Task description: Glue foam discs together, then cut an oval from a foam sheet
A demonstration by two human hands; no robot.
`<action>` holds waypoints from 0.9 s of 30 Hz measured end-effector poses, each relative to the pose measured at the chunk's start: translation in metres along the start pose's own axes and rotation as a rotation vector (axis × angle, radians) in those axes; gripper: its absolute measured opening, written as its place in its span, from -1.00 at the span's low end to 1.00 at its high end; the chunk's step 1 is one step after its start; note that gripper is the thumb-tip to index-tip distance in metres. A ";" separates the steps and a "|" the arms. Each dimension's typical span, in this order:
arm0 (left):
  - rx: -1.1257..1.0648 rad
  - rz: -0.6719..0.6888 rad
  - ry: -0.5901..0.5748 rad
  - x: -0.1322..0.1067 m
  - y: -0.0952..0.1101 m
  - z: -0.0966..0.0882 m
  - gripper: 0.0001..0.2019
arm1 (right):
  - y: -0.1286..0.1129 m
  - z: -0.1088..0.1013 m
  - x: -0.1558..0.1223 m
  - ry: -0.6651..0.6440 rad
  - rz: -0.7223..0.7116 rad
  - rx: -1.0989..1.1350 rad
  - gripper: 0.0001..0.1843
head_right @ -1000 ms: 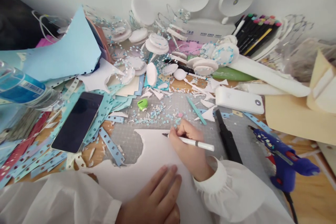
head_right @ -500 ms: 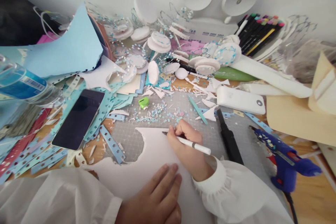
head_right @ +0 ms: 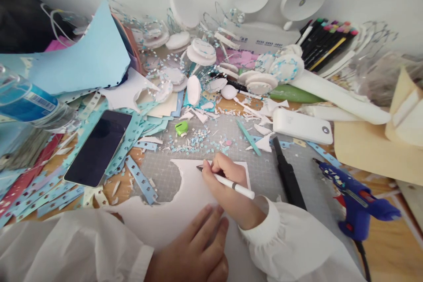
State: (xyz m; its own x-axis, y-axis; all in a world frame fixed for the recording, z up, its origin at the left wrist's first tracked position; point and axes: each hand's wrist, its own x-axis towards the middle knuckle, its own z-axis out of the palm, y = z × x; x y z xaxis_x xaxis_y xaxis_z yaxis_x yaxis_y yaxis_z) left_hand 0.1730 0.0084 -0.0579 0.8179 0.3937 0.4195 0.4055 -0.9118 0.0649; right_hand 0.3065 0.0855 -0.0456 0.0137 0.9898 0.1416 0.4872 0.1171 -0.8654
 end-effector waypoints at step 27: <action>-0.015 -0.014 0.091 0.006 -0.005 -0.007 -0.86 | -0.005 -0.005 0.004 -0.209 -0.005 0.022 -0.61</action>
State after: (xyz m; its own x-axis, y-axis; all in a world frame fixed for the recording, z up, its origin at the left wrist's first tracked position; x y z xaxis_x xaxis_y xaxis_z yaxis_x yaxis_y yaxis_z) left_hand 0.1730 0.0143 -0.0497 0.7715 0.3950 0.4987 0.4100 -0.9081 0.0851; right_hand 0.3087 0.0888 -0.0378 -0.1713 0.9842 0.0453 0.4679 0.1217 -0.8754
